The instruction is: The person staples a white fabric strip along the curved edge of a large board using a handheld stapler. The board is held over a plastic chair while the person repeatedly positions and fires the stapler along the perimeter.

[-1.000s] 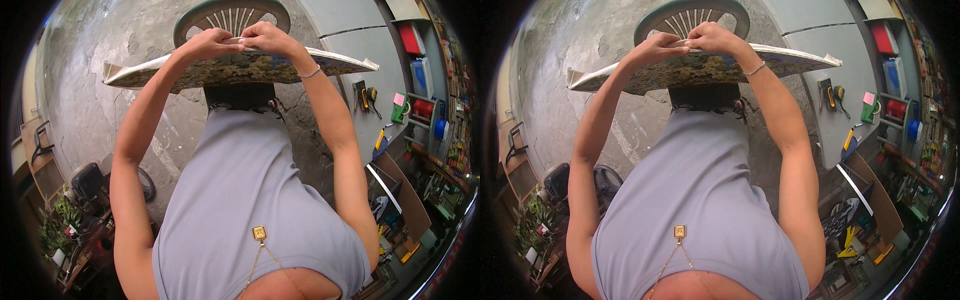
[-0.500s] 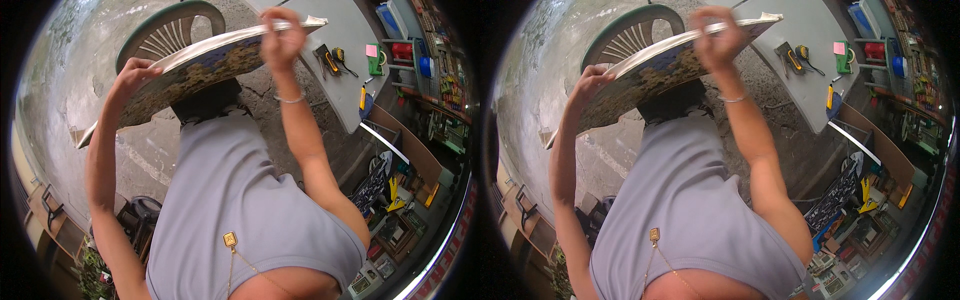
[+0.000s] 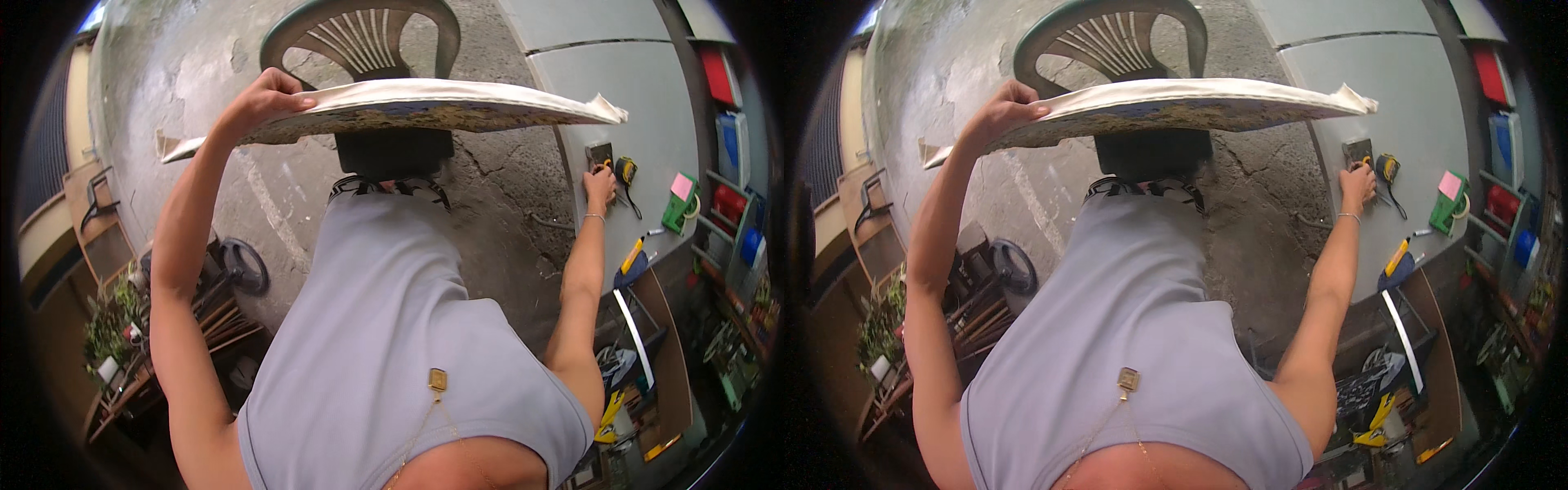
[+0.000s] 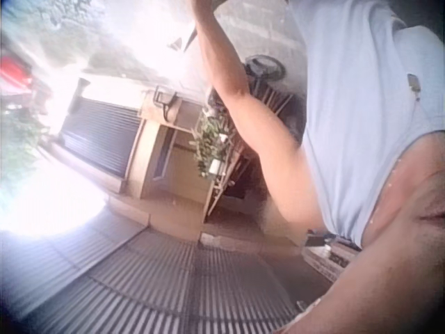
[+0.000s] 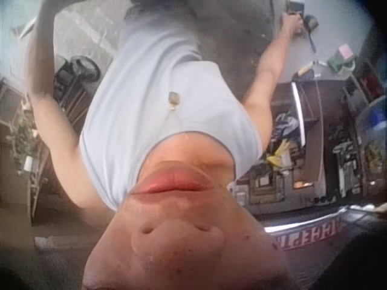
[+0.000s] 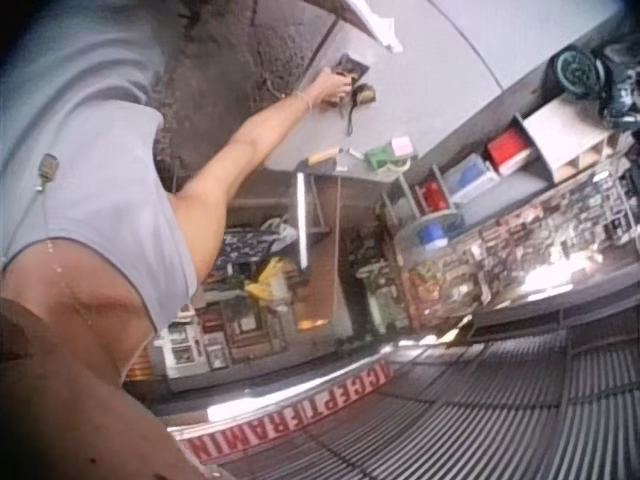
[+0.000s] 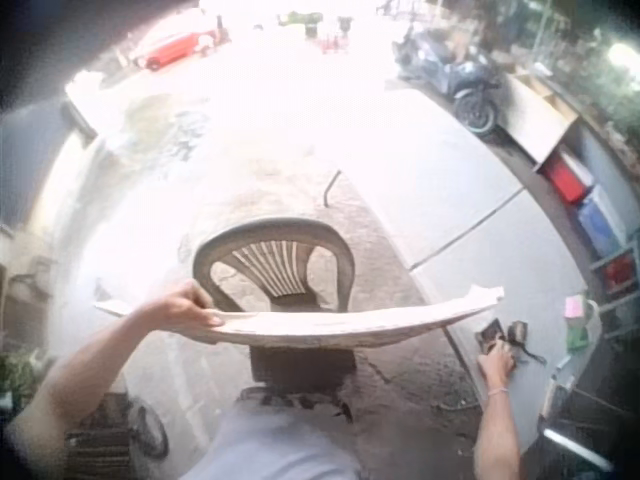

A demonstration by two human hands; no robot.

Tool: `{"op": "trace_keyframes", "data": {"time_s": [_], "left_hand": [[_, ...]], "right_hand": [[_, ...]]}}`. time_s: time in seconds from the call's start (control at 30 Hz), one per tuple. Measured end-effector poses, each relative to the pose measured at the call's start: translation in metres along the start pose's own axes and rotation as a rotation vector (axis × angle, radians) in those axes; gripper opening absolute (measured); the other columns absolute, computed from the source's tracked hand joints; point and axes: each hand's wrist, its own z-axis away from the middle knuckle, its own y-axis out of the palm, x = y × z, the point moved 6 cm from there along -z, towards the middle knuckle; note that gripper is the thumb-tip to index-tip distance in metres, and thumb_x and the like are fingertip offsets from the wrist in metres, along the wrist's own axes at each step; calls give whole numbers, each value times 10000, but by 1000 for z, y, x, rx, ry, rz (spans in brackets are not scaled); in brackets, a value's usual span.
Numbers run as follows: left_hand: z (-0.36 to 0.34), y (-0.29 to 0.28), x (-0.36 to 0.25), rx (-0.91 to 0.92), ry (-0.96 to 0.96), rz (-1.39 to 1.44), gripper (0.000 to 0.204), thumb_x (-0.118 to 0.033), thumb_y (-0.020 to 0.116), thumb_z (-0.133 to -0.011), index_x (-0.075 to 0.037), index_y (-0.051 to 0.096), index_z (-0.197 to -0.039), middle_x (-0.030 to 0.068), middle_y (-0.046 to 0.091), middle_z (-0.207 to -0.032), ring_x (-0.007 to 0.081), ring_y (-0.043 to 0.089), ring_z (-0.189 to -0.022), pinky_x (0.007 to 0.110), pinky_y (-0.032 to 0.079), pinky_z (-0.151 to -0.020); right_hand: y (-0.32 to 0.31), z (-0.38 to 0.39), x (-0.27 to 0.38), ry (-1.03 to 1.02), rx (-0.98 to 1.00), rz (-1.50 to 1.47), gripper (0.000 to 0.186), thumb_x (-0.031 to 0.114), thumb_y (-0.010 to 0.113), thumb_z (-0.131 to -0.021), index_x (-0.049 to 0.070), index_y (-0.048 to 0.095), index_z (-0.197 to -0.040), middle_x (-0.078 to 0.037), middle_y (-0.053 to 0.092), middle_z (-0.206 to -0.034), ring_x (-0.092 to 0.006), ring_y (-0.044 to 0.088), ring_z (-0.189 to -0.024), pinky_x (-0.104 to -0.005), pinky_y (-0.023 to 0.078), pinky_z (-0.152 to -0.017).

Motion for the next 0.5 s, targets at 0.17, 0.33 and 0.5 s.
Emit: {"op": "trace_keyframes", "data": {"time_s": [0.17,0.33,0.5], "left_hand": [[-2,-1,12,27,28,-29,359,-298,788,-818,-44,634,-615,-63,459,-532,46,381,-494,277,255,-464],[-5,1,8,80,30,28,397,-352,807,-807,-78,596,-612,-68,468,-530,35,397,-483,260,244,-447],[-4,2,20,154,34,26,400,-344,783,-834,-79,576,-618,-75,441,-535,38,370,-490,268,218,-449]], "right_hand": [[9,-20,0,4,-17,13,571,347,619,-828,52,510,-1304,-216,525,-1325,-399,516,-1237,-537,382,-1049],[3,18,-5,-99,-224,-230,579,364,629,-836,-13,530,-1265,-247,549,-1246,-424,536,-1169,-505,427,-982],[-4,109,15,11,71,-1025,482,279,633,-821,-43,560,-1173,-164,609,-1025,-309,610,-970,-413,474,-870]]}}
